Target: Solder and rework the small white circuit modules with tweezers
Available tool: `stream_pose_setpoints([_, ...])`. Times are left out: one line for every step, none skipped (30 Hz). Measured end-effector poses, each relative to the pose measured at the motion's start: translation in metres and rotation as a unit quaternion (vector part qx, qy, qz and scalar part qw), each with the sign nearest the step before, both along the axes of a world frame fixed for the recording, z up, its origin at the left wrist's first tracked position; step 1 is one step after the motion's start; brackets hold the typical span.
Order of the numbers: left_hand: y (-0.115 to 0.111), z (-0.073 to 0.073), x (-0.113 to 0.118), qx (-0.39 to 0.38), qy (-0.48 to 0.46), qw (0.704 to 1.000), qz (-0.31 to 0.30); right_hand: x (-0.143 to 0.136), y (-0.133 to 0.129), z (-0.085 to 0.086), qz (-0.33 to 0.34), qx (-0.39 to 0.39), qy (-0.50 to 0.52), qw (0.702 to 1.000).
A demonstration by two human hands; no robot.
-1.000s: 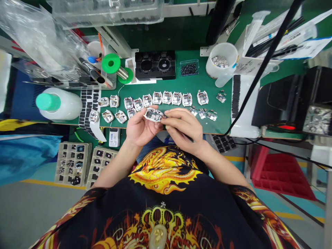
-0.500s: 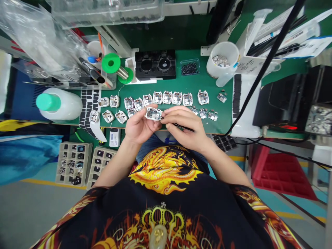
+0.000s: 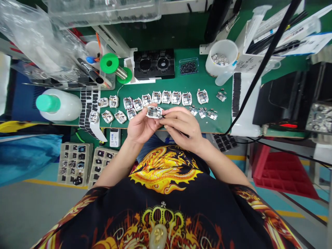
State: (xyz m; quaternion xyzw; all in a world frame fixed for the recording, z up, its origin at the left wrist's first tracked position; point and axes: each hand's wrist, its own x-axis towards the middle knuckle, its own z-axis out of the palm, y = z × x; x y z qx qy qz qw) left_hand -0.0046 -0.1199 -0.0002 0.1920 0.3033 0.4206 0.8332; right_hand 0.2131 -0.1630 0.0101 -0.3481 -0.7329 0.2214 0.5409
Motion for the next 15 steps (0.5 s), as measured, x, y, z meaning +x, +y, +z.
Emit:
stream_pose_setpoints([0.0001,0.0003,0.0004,-0.006,-0.002,1.0,0.002,-0.0001,-0.0009,0.0,-0.004,0.002,-0.006,1.0])
stream_pose_setpoints([0.0004,0.0008,0.0009,-0.013,-0.003,1.0,0.004,-0.0001,-0.0018,0.0002,-0.008,0.006,-0.013,1.0])
stream_pose_setpoints([0.0008,0.0013,0.0014,-0.021,-0.004,1.0,0.006,-0.0002,-0.0026,0.0005,-0.011,0.011,-0.022,1.0])
stream_pose_setpoints([0.0012,0.0019,0.002,-0.03,-0.006,1.0,0.008,-0.0003,-0.0034,0.0008,-0.014,0.016,-0.031,0.999])
stream_pose_setpoints([0.0014,0.0024,0.0027,-0.039,-0.005,0.999,0.01,-0.0005,-0.0041,0.001,-0.016,0.021,-0.039,0.999])
stream_pose_setpoints([0.0016,0.0028,0.0034,-0.049,-0.003,0.999,0.011,-0.0008,-0.0047,0.0009,-0.016,0.026,-0.047,0.998])
stream_pose_setpoints([0.0016,0.0031,0.0041,-0.057,0.0,0.998,0.013,-0.0011,-0.0052,0.0006,-0.017,0.03,-0.051,0.998])
stream_pose_setpoints([0.0014,0.0033,0.0048,-0.065,0.004,0.998,0.014,-0.0015,-0.0057,0.0,-0.017,0.034,-0.054,0.998])
stream_pose_setpoints([0.0012,0.0036,0.0055,-0.073,0.008,0.997,0.015,-0.0019,-0.0061,-0.0007,-0.017,0.038,-0.057,0.998])
stream_pose_setpoints([0.0009,0.0039,0.0061,-0.08,0.011,0.997,0.016,-0.0022,-0.0065,-0.0016,-0.02,0.042,-0.059,0.997])
stream_pose_setpoints([0.0005,0.0042,0.0066,-0.085,0.012,0.996,0.016,-0.0026,-0.0068,-0.0025,-0.023,0.046,-0.06,0.997])
stream_pose_setpoints([0.0002,0.0045,0.0071,-0.088,0.013,0.996,0.015,-0.0029,-0.0072,-0.0033,-0.026,0.052,-0.062,0.996])
stream_pose_setpoints([-0.0001,0.0049,0.0075,-0.09,0.014,0.996,0.014,-0.0032,-0.0076,-0.004,-0.029,0.057,-0.064,0.996])
stream_pose_setpoints([-0.0003,0.0052,0.0079,-0.089,0.016,0.996,0.014,-0.0035,-0.0079,-0.0044,-0.031,0.063,-0.066,0.995])
stream_pose_setpoints([-0.0005,0.0054,0.0083,-0.087,0.018,0.996,0.013,-0.0038,-0.0082,-0.0046,-0.033,0.067,-0.068,0.995])
